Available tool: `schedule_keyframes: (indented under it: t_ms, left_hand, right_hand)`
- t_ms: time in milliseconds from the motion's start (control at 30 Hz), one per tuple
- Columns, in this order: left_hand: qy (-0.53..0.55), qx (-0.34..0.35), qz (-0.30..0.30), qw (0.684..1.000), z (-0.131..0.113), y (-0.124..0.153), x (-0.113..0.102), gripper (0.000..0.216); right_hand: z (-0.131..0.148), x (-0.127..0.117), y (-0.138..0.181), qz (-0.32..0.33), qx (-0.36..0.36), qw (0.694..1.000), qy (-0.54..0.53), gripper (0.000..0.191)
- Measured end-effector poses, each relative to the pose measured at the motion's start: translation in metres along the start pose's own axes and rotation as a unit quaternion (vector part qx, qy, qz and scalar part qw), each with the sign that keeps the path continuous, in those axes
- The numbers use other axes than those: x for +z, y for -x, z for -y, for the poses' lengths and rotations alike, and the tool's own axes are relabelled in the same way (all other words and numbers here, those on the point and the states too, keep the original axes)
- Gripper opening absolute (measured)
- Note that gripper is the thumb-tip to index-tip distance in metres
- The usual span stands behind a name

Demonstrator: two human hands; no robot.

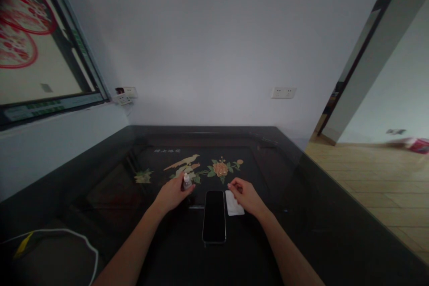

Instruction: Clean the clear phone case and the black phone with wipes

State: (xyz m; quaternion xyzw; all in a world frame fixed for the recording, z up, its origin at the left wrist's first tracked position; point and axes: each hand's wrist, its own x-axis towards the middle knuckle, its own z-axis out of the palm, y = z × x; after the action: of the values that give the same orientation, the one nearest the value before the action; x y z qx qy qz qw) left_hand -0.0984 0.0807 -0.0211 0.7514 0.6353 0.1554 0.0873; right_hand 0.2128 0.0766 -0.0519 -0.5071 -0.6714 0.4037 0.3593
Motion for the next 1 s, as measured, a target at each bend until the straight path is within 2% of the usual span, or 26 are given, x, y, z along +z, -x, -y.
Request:
schedule_keyframes:
  t_ms: [200,333,433,567,600,667,733,867,1000]
  left_hand:
    - [0.01,-0.002,0.002,1.0,-0.004,0.002,-0.001,0.04]
    - [0.012,-0.028,-0.008,1.0,-0.009,0.005,-0.01,0.058]
    - [0.045,-0.032,-0.054,0.997,-0.015,0.01,-0.021,0.066]
    - [0.086,0.044,-0.157,0.983,-0.031,0.023,-0.03,0.047]
    - [0.092,0.078,-0.15,0.981,-0.039,0.028,-0.029,0.042]
    - [0.09,0.135,-0.089,0.983,-0.057,0.036,-0.022,0.039]
    - [0.081,0.149,-0.034,0.985,-0.076,0.041,-0.012,0.045]
    - [0.036,0.053,0.02,0.998,-0.099,0.043,0.011,0.087]
    - [0.009,0.006,0.047,0.999,-0.103,0.043,0.024,0.109]
  right_hand:
    - [0.002,0.0,0.001,0.001,-0.003,1.0,-0.005,0.035]
    - [0.004,0.0,0.001,0.0,-0.002,1.0,0.0,0.035]
    - [0.003,0.0,0.001,0.0,0.002,1.0,0.001,0.035]
    - [0.0,0.002,-0.001,-0.002,0.008,1.0,-0.005,0.038]
    - [0.0,0.003,-0.001,-0.003,0.007,1.0,-0.005,0.039]
    - [0.001,0.003,0.0,-0.002,0.004,1.0,-0.004,0.039]
    - [0.004,0.002,0.001,0.0,0.0,1.0,-0.002,0.039]
    - [0.01,0.001,0.002,-0.003,-0.004,1.0,0.009,0.04]
    - [0.013,0.002,0.002,0.001,-0.005,1.0,0.007,0.039]
